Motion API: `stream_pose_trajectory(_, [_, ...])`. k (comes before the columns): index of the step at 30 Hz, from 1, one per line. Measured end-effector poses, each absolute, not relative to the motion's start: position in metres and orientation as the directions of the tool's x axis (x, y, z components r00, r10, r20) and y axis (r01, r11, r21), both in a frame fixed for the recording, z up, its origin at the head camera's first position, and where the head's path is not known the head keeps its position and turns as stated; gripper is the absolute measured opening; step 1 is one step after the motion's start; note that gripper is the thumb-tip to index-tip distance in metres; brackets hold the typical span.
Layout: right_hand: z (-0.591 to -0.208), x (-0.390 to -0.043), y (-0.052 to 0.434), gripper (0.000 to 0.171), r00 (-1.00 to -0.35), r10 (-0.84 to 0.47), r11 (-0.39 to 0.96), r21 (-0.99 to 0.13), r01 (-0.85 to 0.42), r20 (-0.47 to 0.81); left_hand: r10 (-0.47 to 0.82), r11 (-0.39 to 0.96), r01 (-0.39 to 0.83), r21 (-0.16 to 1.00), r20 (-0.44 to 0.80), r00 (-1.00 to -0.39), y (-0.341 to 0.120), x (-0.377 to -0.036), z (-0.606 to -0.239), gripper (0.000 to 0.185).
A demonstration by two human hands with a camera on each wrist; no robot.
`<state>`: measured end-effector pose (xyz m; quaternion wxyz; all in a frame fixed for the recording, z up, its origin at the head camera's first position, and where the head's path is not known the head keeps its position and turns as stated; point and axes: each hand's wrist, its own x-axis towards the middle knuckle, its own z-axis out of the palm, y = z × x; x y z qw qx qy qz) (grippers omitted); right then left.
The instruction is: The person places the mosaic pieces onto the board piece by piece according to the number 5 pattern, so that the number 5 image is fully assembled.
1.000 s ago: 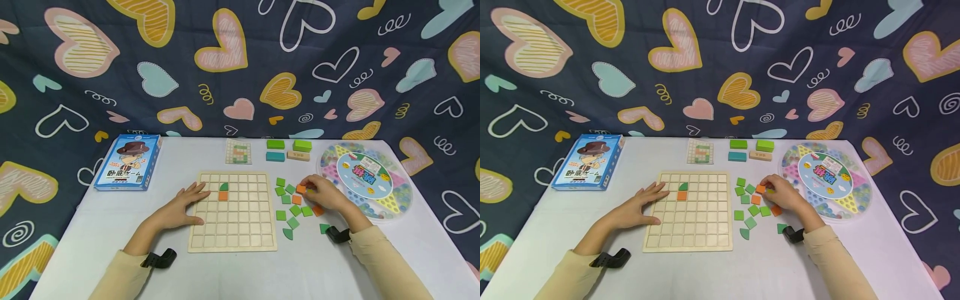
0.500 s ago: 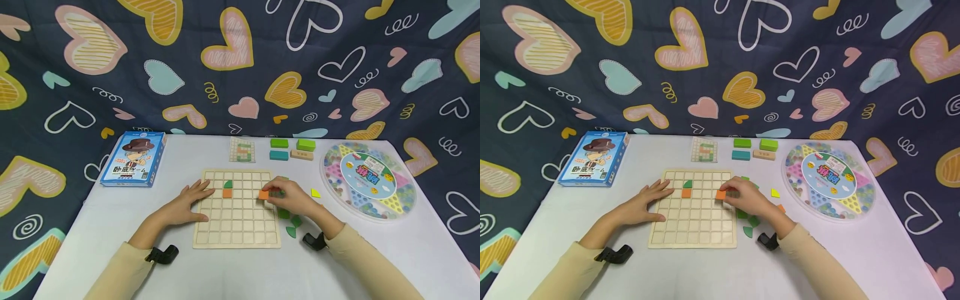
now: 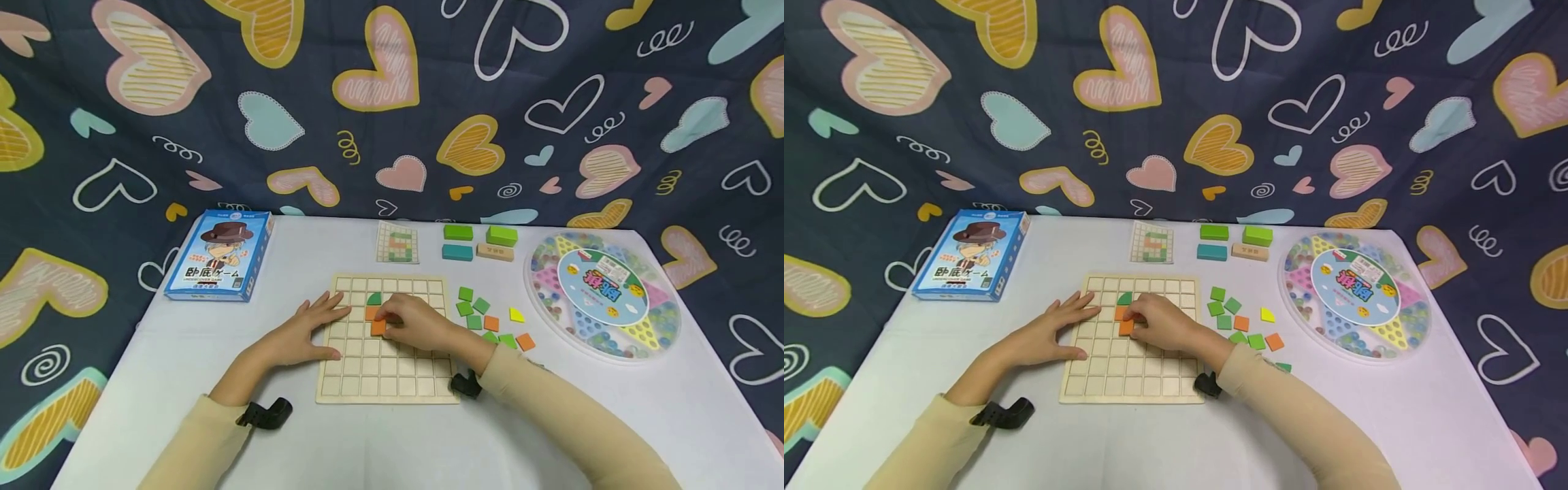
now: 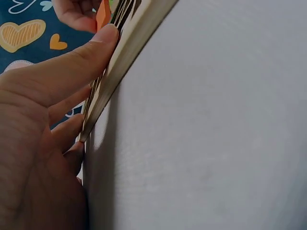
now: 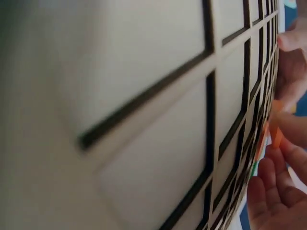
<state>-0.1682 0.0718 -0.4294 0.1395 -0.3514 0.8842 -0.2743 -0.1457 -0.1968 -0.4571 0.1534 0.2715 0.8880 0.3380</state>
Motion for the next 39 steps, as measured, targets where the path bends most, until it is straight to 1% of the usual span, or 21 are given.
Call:
stream_pose_trajectory(5, [-0.429, -0.172, 0.064, 0.023, -0.702, -0.709, 0.612, -0.555, -0.563, -0.070, 0.593, 0.618, 0.385, 0.685, -0.085, -0.800, -0.197, -0.148, -0.453, 0.083])
stream_pose_trajectory(10, [-0.432, -0.169, 0.060, 0.023, -0.688, -0.718, 0.624, -0.535, -0.570, -0.104, 0.602, 0.602, 0.391, 0.697, -0.074, -0.795, -0.195, -0.144, -0.457, 0.082])
stream_pose_trajectory(15, [-0.436, -0.168, 0.062, 0.025, -0.681, -0.723, 0.624, -0.538, -0.567, -0.121, 0.599, 0.603, 0.385, 0.699, -0.076, -0.797, -0.193, -0.143, -0.463, 0.082])
stream_pose_trajectory(20, [-0.432, -0.168, 0.070, 0.033, -0.678, -0.725, 0.611, -0.570, -0.549, -0.124, 0.593, 0.618, 0.386, 0.685, -0.083, -0.801, -0.194, -0.143, -0.463, 0.083])
stream_pose_trajectory(23, [-0.426, -0.167, 0.083, 0.037, -0.699, -0.711, 0.590, -0.611, -0.528, -0.083, 0.581, 0.620, 0.380, 0.686, -0.077, -0.810, -0.194, -0.142, -0.459, 0.083])
stream_pose_trajectory(29, [-0.417, -0.159, 0.134, 0.040, -0.786, -0.618, 0.578, -0.676, -0.458, 0.004, 0.570, 0.629, 0.375, 0.681, -0.076, -0.818, -0.194, -0.138, -0.453, 0.084])
stream_pose_trajectory(34, [-0.419, -0.154, 0.187, 0.040, -0.858, -0.513, 0.599, -0.706, -0.379, 0.025, 0.568, 0.647, 0.374, 0.665, -0.092, -0.818, -0.193, -0.136, -0.452, 0.085])
stream_pose_trajectory(36, [-0.422, -0.154, 0.206, 0.038, -0.884, -0.466, 0.625, -0.699, -0.348, 0.024, 0.565, 0.653, 0.366, 0.663, -0.104, -0.818, -0.193, -0.134, -0.452, 0.086])
stream_pose_trajectory(39, [-0.428, -0.153, 0.228, 0.035, -0.916, -0.402, 0.680, -0.674, -0.289, -0.014, 0.562, 0.655, 0.351, 0.669, -0.121, -0.818, -0.193, -0.132, -0.452, 0.088])
